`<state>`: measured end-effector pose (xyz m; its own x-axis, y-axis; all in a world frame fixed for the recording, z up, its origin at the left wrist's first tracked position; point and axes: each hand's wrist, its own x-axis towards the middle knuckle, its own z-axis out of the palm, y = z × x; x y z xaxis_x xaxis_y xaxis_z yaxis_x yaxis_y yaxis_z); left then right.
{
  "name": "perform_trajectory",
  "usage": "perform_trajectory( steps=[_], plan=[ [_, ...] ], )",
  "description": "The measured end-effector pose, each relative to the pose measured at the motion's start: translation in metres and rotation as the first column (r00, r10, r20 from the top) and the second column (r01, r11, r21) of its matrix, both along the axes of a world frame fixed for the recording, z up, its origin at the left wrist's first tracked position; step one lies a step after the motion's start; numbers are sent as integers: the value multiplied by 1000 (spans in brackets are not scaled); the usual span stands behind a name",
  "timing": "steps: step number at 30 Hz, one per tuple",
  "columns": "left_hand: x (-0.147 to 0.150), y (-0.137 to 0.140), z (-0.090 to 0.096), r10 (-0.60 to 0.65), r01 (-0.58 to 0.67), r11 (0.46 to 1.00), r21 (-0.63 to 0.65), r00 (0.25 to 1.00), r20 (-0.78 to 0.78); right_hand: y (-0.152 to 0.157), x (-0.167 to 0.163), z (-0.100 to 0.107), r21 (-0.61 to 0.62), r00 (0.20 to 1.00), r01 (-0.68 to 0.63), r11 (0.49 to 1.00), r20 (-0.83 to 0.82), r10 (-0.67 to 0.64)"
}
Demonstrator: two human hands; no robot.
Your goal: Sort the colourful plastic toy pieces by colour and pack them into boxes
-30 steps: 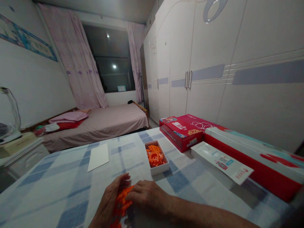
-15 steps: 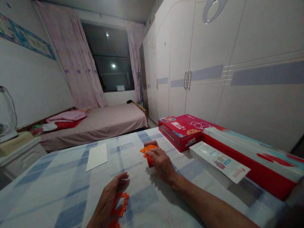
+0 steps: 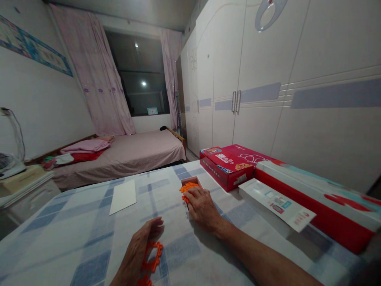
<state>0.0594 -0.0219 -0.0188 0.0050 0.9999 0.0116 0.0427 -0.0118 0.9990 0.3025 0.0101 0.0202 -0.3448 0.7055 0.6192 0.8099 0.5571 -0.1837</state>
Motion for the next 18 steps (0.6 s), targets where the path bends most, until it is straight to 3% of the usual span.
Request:
perform_trajectory(
  steps=[4,6,9,11,15,18],
  plan=[
    [-2,0,0,-91,90,996,-10,996,-6,-14,-7,8,43,997,-56,997,-42,58],
    [-3,-1,1,-92,92,996,-9,995,-22,-26,-14,11,3,983,-180,984,-28,180],
    [-5,-3,3,-95,95,995,-5,994,-55,-46,-26,9,-141,891,-433,890,78,446],
    [-7,-4,5,-79,80,997,0,994,-79,-55,-34,3,-200,809,-533,822,164,565],
    [-7,-4,10,-59,59,998,-3,993,-100,-60,-44,-15,-198,726,-595,779,283,627],
    [-4,-4,12,12,-12,1000,2,994,-110,-59,-48,-22,-203,733,-579,790,296,613]
  ],
)
